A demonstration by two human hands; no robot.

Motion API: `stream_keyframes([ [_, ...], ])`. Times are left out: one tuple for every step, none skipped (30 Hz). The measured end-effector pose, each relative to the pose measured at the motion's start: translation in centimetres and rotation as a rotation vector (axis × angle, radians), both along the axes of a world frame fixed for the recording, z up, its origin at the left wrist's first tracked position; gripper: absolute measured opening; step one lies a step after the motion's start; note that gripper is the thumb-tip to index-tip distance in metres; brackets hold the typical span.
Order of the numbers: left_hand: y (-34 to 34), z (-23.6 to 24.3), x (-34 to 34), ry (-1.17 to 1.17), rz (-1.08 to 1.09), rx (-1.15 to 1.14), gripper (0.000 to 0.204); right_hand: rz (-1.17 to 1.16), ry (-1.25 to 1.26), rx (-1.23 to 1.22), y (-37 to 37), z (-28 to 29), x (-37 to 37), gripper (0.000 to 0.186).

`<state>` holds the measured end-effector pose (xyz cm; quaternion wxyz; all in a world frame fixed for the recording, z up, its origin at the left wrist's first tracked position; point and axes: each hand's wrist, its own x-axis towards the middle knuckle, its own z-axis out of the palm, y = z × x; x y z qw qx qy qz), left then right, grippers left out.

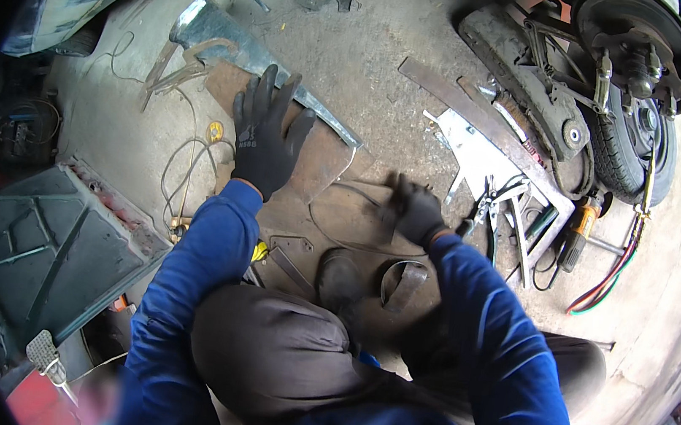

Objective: The person sits on the floor and uses a hammer to repeatedly strike a metal bar clamped to a wooden block, shaping it. They periodically reposition the bar and adjust the clamp to continue working on different sections.

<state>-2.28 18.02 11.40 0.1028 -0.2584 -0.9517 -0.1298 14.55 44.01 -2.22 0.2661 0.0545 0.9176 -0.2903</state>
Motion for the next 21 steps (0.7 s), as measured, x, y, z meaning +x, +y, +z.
stream_keyframes([
  [-0.1, 0.0, -0.1, -0.022, 0.011, -0.010, 0.061, 0.121, 0.181, 0.102, -1.1, -0.6, 1.9, 0.114],
  [-0.1, 0.0, -0.1, 0.004, 0.004, 0.005, 0.060, 0.062, 0.240, 0.181, -2.4, -1.0, 3.4, 0.111],
  [-0.2, -0.1, -0.1, -0.011, 0.010, -0.003, 0.060, -0.015, 0.116, 0.185, -3.7, -1.3, 4.4, 0.109],
  [-0.2, -0.1, -0.1, -0.033, 0.022, -0.018, 0.060, -0.090, 0.055, 0.212, -4.7, -1.3, 5.4, 0.108],
  [-0.2, -0.1, -0.1, -0.026, 0.015, -0.010, 0.060, -0.018, -0.004, 0.269, -5.4, -1.0, 6.7, 0.104],
  [-0.2, -0.1, -0.2, -0.026, 0.013, -0.008, 0.059, 0.037, 0.024, 0.325, -6.0, -0.6, 8.0, 0.099],
  [-0.3, -0.1, -0.2, -0.020, 0.012, -0.001, 0.059, 0.094, 0.047, 0.377, -6.2, -0.1, 9.6, 0.095],
  [-0.3, -0.1, -0.2, -0.025, 0.007, -0.005, 0.059, 0.153, 0.057, 0.364, -6.2, 0.4, 11.2, 0.091],
  [-0.4, -0.1, -0.2, -0.016, 0.006, -0.004, 0.058, 0.215, 0.070, 0.348, -6.0, 0.8, 12.6, 0.088],
  [-0.4, -0.1, -0.2, -0.008, -0.002, -0.014, 0.058, 0.310, 0.001, 0.350, -5.8, 0.8, 13.6, 0.084],
  [-0.4, -0.1, -0.3, -0.013, 0.011, -0.004, 0.057, 0.278, 0.127, 0.329, -5.7, 0.7, 14.2, 0.078],
  [-0.3, 0.0, -0.3, -0.016, 0.016, -0.005, 0.057, 0.276, 0.175, 0.326, -5.5, 0.4, 14.7, 0.073],
  [-0.1, 0.0, -0.3, -0.021, 0.019, -0.007, 0.056, 0.308, 0.165, 0.314, -5.4, 0.1, 14.8, 0.069],
  [0.1, 0.1, -0.2, -0.044, 0.052, -0.016, 0.057, 0.264, 0.218, 0.311, -5.4, -0.4, 14.8, 0.065],
  [0.4, 0.2, -0.2, -0.062, 0.088, -0.022, 0.058, 0.259, 0.220, 0.304, -5.4, -0.9, 14.5, 0.061],
  [0.8, 0.3, -0.2, -0.088, 0.144, -0.033, 0.060, 0.218, 0.290, 0.326, -5.3, -1.4, 14.1, 0.057],
  [1.3, 0.3, 0.0, -0.094, 0.177, -0.024, 0.064, 0.227, 0.235, 0.320, -5.3, -1.7, 13.9, 0.045],
  [1.9, 0.2, 0.2, -0.112, 0.234, -0.022, 0.068, 0.209, 0.181, 0.316, -5.2, -1.9, 13.6, 0.041],
  [2.4, 0.1, 0.5, -0.130, 0.292, -0.019, 0.072, 0.175, 0.162, 0.335, -5.0, -2.0, 13.5, 0.038],
  [2.6, 0.2, 0.5, -0.114, 0.321, 0.036, 0.076, 0.158, 0.116, 0.349, -4.9, -1.9, 13.5, 0.035],
  [2.8, 0.1, 0.6, -0.100, 0.351, 0.088, 0.080, 0.137, 0.132, 0.345, -4.7, -1.7, 13.6, 0.032],
])
